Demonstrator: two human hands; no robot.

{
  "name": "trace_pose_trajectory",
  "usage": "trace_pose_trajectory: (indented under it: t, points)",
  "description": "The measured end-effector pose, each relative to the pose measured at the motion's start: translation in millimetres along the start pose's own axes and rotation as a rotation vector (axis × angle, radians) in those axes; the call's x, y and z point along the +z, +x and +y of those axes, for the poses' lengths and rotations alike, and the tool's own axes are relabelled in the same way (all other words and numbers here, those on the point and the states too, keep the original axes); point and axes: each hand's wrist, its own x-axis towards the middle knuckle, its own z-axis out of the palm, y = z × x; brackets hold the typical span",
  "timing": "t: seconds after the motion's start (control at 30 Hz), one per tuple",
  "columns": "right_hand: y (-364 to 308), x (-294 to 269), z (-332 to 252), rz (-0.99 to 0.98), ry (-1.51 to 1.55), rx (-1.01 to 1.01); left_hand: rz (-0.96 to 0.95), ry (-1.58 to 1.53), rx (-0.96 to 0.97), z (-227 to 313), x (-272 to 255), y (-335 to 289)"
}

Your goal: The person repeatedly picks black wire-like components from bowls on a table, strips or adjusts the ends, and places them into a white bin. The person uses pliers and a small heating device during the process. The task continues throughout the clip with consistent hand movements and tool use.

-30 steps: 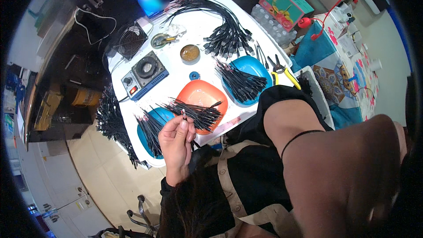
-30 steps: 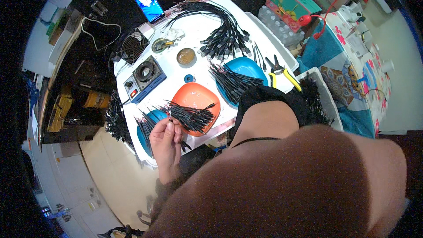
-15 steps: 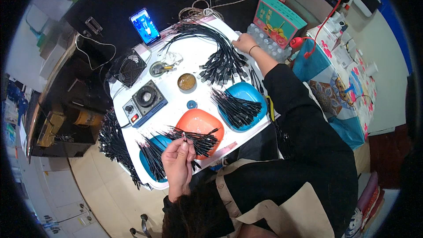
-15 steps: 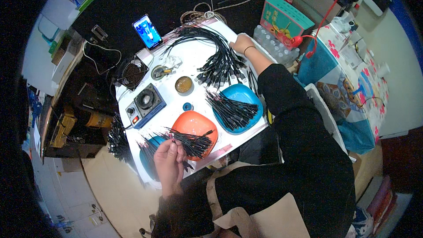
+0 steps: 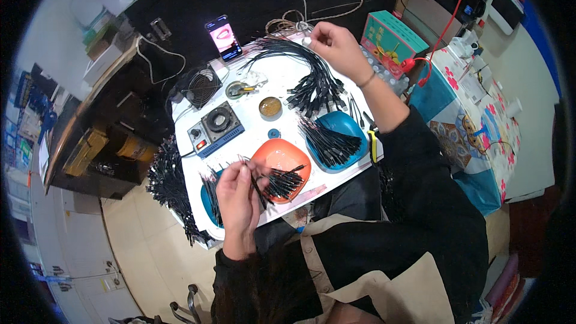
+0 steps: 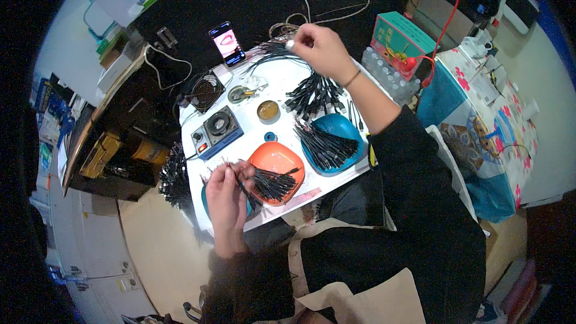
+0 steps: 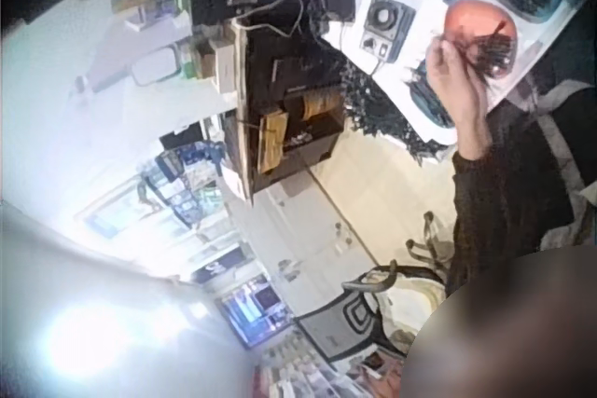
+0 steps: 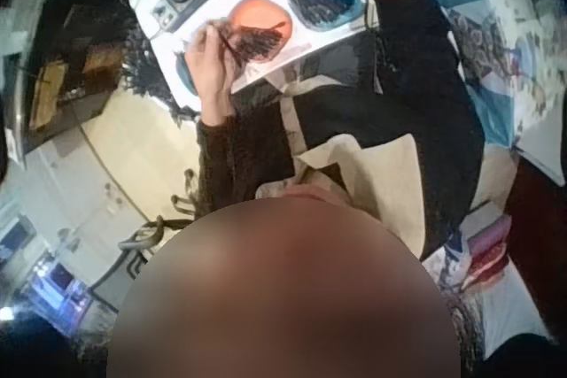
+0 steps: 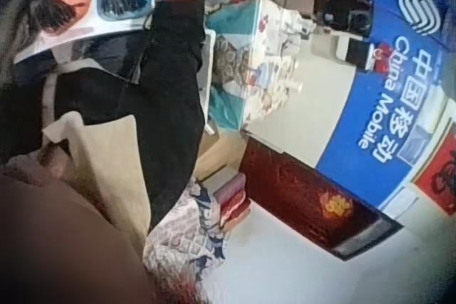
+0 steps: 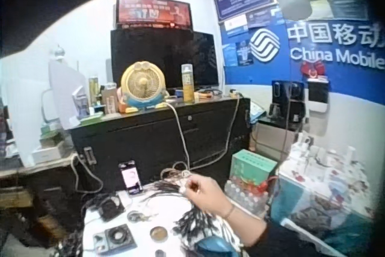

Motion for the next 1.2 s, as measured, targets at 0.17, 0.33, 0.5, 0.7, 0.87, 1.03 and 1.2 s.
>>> trace_pose_trajectory:
  t: [0.17, 0.33, 0.5, 0.7, 0.87, 1.03, 1.2]
  points:
    - [-106.2, 20.3, -114.6, -0.239, 0.023, -0.156, -0.219, -0.073, 0.124, 28.6, 25.6, 20.1]
    - [-223.9, 46.0, -142.1, -0.487, -0.037, -0.180, -0.110, -0.178, 0.116, 41.7, 21.8, 28.8]
    - [-247.0, 43.2, -119.7, -0.826, 0.112, 0.141, -0.258, -0.089, 0.146, 20.6, 7.1, -13.3]
    - [-189.8, 27.2, -113.1, -0.319, 0.814, 0.529, -0.361, -0.091, 0.124, -3.7, 7.4, -58.0]
    - [-166.7, 36.8, -126.4, -0.226, 0.969, 0.427, -0.375, -0.077, 0.088, -12.2, 9.8, -66.9]
    - [-179.1, 40.9, -126.9, -0.108, 0.851, 0.332, -0.264, 0.080, 0.152, -18.6, 6.9, -62.1]
    - [-189.8, 50.2, -127.8, 0.091, 0.125, -0.082, -0.093, 0.789, 0.458, -24.8, 9.1, -61.0]
